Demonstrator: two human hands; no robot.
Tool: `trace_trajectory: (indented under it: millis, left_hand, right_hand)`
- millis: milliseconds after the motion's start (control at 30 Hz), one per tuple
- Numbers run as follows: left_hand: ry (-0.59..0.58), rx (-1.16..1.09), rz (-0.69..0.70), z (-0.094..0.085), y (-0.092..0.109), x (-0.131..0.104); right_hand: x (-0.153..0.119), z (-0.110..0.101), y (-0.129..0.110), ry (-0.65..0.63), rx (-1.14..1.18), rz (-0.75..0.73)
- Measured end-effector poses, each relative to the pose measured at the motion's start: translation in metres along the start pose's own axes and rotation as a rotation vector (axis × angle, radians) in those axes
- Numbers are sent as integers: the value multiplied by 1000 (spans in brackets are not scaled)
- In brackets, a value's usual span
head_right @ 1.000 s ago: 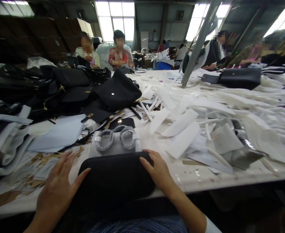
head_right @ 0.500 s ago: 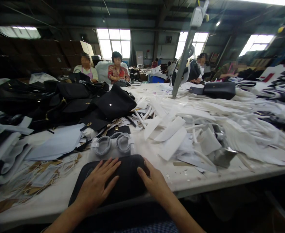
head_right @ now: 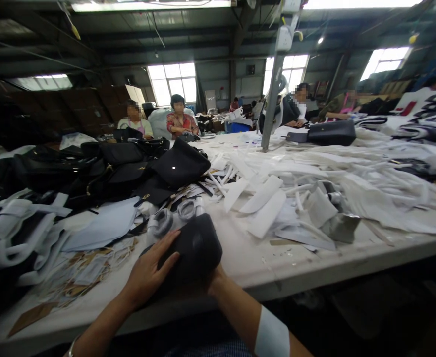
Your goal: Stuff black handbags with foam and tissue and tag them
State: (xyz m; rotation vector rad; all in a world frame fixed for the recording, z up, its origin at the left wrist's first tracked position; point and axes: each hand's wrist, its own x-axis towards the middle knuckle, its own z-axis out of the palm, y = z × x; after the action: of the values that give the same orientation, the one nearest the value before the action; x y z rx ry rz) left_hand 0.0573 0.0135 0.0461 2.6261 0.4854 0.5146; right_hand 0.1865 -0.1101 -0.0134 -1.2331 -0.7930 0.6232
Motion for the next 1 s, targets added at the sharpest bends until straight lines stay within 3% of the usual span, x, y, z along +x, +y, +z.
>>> trace_trajectory:
  millis: [100,200,333,400,467,567,633,767,900,967,1000]
  left_hand:
    - [80,-129,-46,-5,7,2]
    - [226,-444,-111,-6,17,3]
    - [351,-910,-154,6,27,4]
    - [338,-1011,-134,20,29,5]
    - [358,-1292,-129,42,29,6]
    - [408,-1992,-178,81,27,3]
    - [441,-2274,-283,103,27,-2]
    - [505,-2367,-597,125,29,-14]
    - [592,-2291,-746,137,31,-33]
    - [517,-2249,-778,140,32,-48]
    - [413,-2241,-777,138,32,-56]
  right_hand:
    - [4,24,-7,25,189,54]
    - [15,39,-38,30,241,-22]
    - [32,44,-95,-89,-307,-312]
    - [37,42,-112,-189,-648,-400]
    - [38,37,-113,-289,-892,-397]
    - [37,23,-91,-427,-1086,-295]
    - [35,11,-74,-519,-1125,-261]
    - [34,-10,-62,-637,-1098,-307]
    - [39,-27,-69,-808,-1019,-351]
    - [40,-34,-71,-877,-983,-378]
    - [40,-37,-70,-897,-974,-389]
